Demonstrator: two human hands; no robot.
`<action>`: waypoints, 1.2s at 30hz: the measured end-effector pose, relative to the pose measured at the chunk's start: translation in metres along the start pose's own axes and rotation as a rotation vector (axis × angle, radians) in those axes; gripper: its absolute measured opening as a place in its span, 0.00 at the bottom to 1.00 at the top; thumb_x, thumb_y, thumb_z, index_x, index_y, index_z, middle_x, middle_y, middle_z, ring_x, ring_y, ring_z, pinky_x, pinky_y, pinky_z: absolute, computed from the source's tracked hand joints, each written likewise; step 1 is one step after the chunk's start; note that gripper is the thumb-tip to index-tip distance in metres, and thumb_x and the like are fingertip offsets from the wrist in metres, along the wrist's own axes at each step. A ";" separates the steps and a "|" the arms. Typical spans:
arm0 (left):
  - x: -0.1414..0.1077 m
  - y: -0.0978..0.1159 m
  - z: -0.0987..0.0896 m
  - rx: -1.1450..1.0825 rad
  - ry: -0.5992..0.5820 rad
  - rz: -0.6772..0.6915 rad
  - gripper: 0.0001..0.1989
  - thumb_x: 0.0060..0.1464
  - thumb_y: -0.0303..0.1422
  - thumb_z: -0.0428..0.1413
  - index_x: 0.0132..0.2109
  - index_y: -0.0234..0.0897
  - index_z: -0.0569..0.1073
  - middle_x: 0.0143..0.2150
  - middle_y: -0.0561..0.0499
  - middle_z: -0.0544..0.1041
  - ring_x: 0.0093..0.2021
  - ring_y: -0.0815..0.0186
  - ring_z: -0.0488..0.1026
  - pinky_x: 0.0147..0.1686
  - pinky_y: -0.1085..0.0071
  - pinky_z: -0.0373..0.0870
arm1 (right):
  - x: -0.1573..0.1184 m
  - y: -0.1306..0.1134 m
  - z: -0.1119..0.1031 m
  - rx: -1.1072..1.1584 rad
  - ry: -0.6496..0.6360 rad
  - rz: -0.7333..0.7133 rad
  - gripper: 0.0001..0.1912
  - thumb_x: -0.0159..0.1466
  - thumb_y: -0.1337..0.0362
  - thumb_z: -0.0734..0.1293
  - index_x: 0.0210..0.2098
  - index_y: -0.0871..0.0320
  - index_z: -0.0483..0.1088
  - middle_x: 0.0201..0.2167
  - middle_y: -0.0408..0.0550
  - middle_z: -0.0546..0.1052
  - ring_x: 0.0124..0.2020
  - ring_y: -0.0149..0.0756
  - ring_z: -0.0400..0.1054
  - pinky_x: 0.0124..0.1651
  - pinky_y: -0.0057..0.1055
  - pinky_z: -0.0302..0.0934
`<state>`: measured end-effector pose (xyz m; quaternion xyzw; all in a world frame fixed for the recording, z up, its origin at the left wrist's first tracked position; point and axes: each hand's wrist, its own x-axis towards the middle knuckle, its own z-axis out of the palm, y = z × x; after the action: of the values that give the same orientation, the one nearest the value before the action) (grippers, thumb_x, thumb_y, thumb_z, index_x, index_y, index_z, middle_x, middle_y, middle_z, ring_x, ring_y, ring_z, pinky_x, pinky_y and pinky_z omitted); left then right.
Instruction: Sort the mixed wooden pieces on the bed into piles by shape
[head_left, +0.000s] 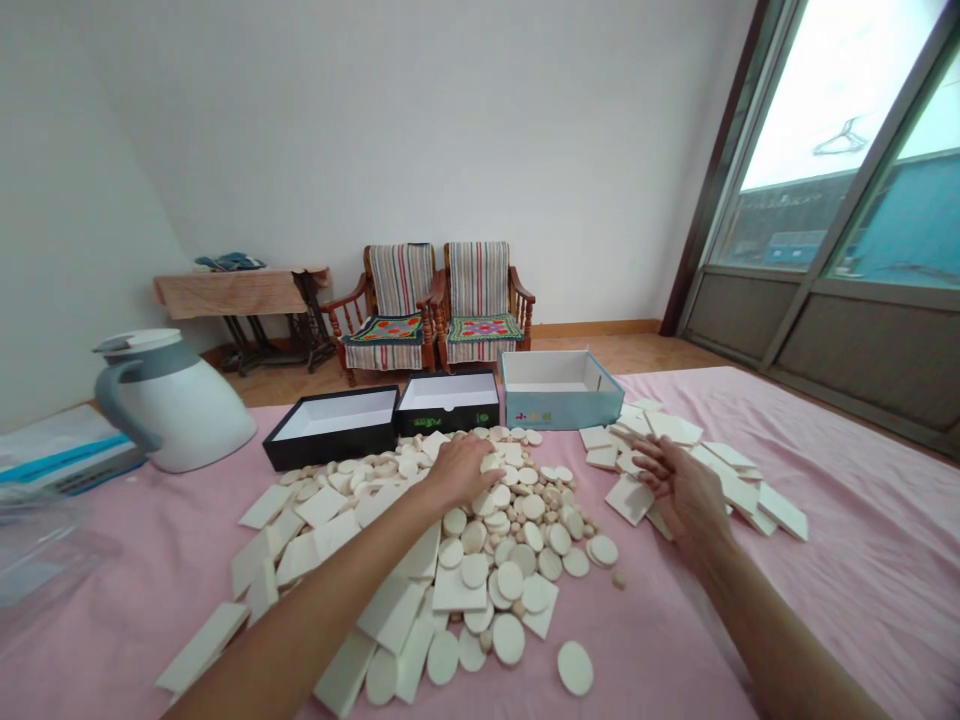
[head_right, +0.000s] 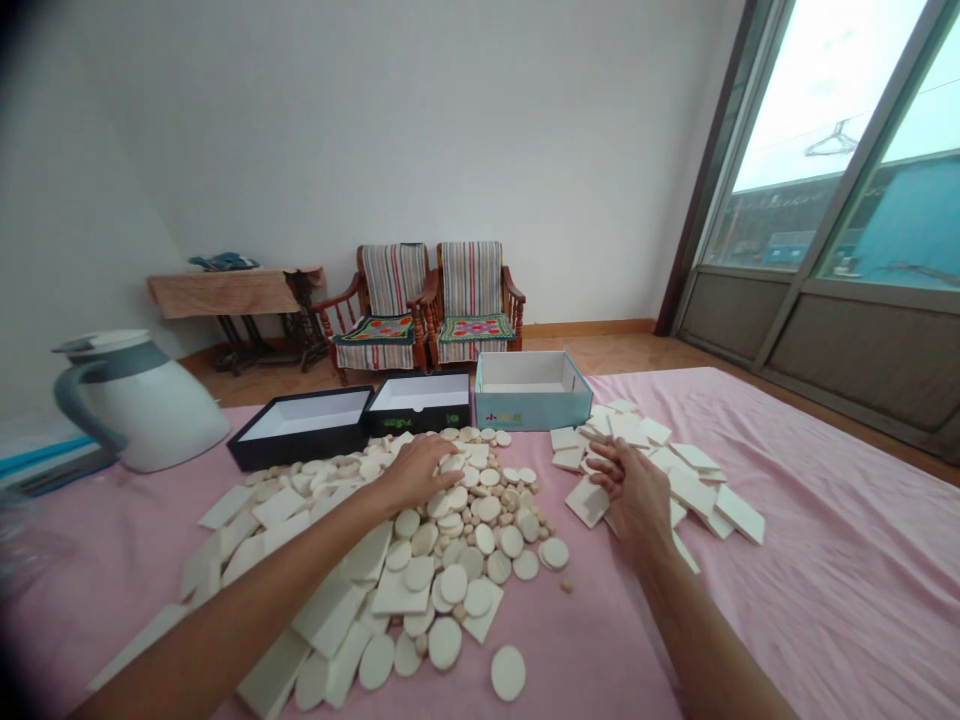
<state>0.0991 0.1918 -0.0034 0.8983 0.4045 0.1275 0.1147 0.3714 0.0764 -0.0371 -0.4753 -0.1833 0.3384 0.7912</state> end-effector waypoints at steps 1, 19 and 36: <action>0.000 -0.003 0.000 0.040 -0.021 0.002 0.16 0.52 0.40 0.58 0.45 0.36 0.74 0.50 0.40 0.74 0.53 0.48 0.68 0.53 0.54 0.63 | 0.000 0.000 -0.001 0.005 -0.001 0.009 0.14 0.53 0.58 0.72 0.34 0.60 0.71 0.30 0.49 0.78 0.23 0.28 0.70 0.19 0.20 0.63; -0.045 -0.035 -0.036 0.333 -0.017 0.020 0.06 0.54 0.34 0.56 0.37 0.36 0.71 0.38 0.45 0.75 0.41 0.56 0.72 0.41 0.64 0.67 | -0.030 0.039 0.017 -0.557 -0.413 -0.031 0.21 0.54 0.48 0.68 0.35 0.61 0.68 0.22 0.44 0.74 0.16 0.29 0.66 0.15 0.24 0.59; -0.157 0.007 -0.009 0.147 0.296 0.296 0.10 0.55 0.31 0.58 0.45 0.37 0.70 0.47 0.46 0.74 0.52 0.56 0.69 0.58 0.48 0.62 | 0.016 0.064 0.135 -1.712 -0.769 -0.395 0.13 0.56 0.70 0.61 0.31 0.62 0.79 0.31 0.54 0.80 0.35 0.37 0.72 0.35 0.25 0.58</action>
<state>0.0001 0.0698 -0.0143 0.9253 0.2888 0.2436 -0.0317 0.2774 0.1931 -0.0285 -0.7092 -0.6924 0.0829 0.1041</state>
